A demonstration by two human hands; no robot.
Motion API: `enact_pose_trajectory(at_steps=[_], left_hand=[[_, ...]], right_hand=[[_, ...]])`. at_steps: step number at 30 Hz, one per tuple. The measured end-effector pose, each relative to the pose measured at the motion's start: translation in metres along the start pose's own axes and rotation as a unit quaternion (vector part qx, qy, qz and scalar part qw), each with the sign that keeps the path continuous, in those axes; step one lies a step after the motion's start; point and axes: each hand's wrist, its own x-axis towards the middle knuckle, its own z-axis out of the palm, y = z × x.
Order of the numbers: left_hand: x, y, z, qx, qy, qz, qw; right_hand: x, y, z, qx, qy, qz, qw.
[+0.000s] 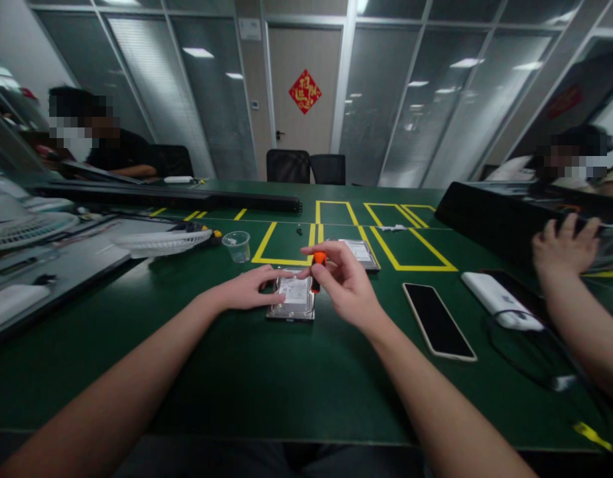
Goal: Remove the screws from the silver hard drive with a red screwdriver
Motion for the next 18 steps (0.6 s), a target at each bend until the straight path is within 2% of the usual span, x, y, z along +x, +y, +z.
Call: enact_pose_trajectory(at_steps=[7, 18], left_hand=[[0.0002, 0.0003, -0.0004, -0.007, -0.004, -0.01, 1.0], [0.0002, -0.0029, 0.0011, -0.003, 0.001, 0.005, 1.0]], right_hand=[[-0.001, 0.004, 0.0, -0.008, -0.016, 0.004, 1.0], [-0.001, 0.0081, -0.0068, -0.001, -0.004, 0.034, 0.999]])
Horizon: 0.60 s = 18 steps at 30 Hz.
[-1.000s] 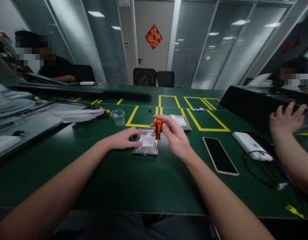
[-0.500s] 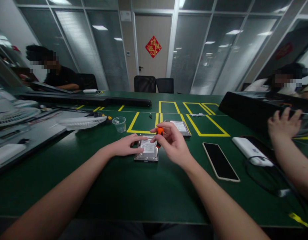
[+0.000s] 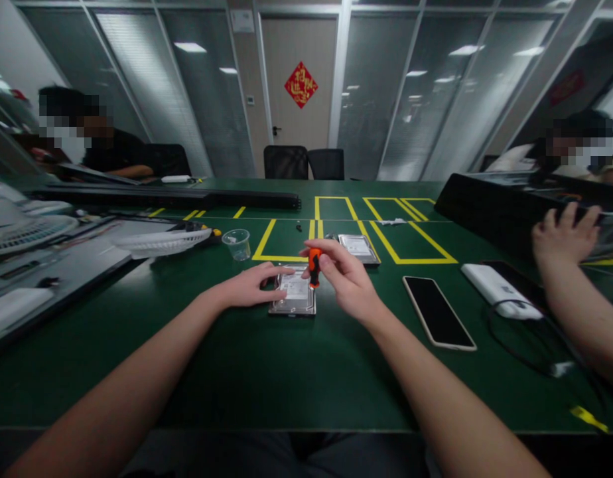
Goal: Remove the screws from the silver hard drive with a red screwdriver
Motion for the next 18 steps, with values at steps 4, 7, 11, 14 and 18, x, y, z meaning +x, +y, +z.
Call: enact_pose_trajectory(at_steps=[4, 7, 11, 14, 18], left_hand=[[0.0001, -0.001, 0.0006, -0.002, 0.001, 0.008, 1.0], [0.0001, 0.0007, 0.0001, -0.001, 0.002, 0.011, 1.0], [-0.0005, 0.0052, -0.0021, 0.002, -0.011, -0.021, 1.0], [-0.0011, 0.0062, -0.0031, 0.003, -0.009, -0.015, 1.0], [-0.0007, 0.0031, -0.0017, 0.006, -0.004, -0.006, 1.0]], right_hand=[[0.0006, -0.002, 0.0016, 0.002, -0.001, -0.011, 1.0], [0.0011, -0.0039, 0.0025, -0.004, 0.0, -0.014, 1.0], [0.0013, -0.0041, 0.0032, -0.007, 0.01, -0.021, 1.0], [0.0013, -0.0041, 0.0031, -0.015, 0.014, -0.02, 1.0], [0.0012, -0.0032, 0.0011, -0.022, 0.001, -0.023, 0.999]])
